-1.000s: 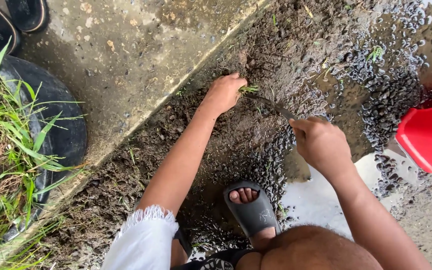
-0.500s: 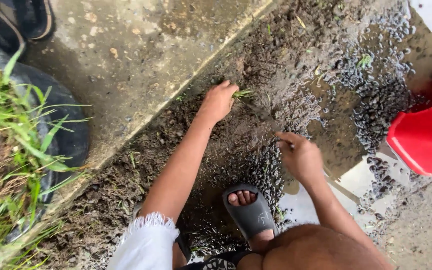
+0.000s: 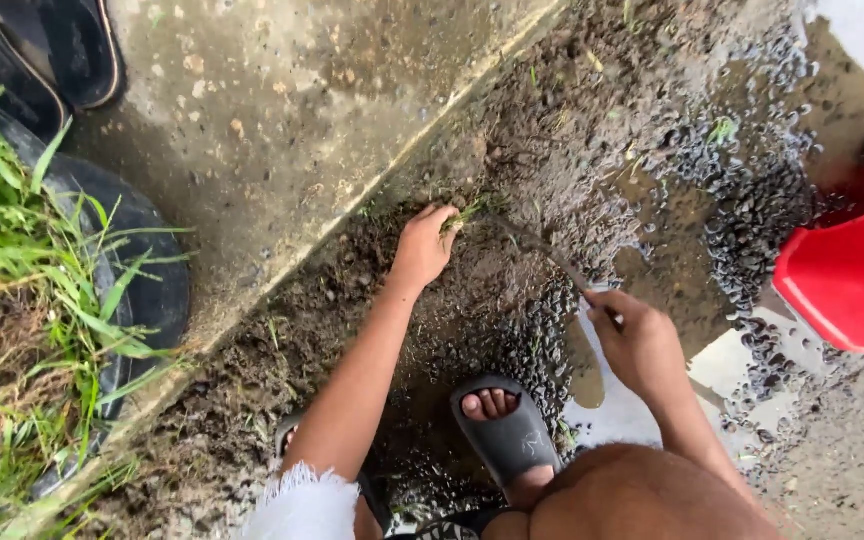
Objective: Pulling weeds from muddy ground using a small stick to loosen the soil
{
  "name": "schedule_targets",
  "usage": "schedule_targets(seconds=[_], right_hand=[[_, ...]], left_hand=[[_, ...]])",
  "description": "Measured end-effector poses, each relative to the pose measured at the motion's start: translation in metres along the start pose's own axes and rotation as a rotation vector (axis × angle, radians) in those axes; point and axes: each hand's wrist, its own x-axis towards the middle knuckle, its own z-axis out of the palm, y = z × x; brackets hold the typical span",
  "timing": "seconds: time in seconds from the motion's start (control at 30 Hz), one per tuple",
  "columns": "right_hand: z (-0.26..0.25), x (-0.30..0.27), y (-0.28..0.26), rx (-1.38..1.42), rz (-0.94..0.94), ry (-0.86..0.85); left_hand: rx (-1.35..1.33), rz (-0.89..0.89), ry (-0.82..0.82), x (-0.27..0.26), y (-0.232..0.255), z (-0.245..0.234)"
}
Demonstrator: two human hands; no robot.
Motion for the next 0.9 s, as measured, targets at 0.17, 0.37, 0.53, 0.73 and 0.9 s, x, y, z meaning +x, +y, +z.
schedule_targets(seconds=[0.17, 0.37, 0.53, 0.73, 0.9], right_hand=[[0.007, -0.01, -0.011, -0.024, 0.054, -0.073], [0.023, 0.007, -0.037, -0.28, -0.144, -0.106], [0.031, 0.009, -0.04, -0.366, -0.207, -0.105], [0.018, 0.002, -0.038, 0.002, -0.09, -0.111], [0.019, -0.016, -0.025, 0.338, 0.075, -0.007]], left_hand=[[-0.041, -0.081, 0.077, -0.001, -0.02, 0.027], [-0.14, -0.153, 0.189, -0.019, -0.006, 0.023], [-0.352, -0.248, 0.237, -0.048, 0.014, -0.006], [-0.567, -0.199, 0.281, -0.06, 0.034, -0.039], [-0.591, -0.09, 0.357, -0.04, 0.026, -0.031]])
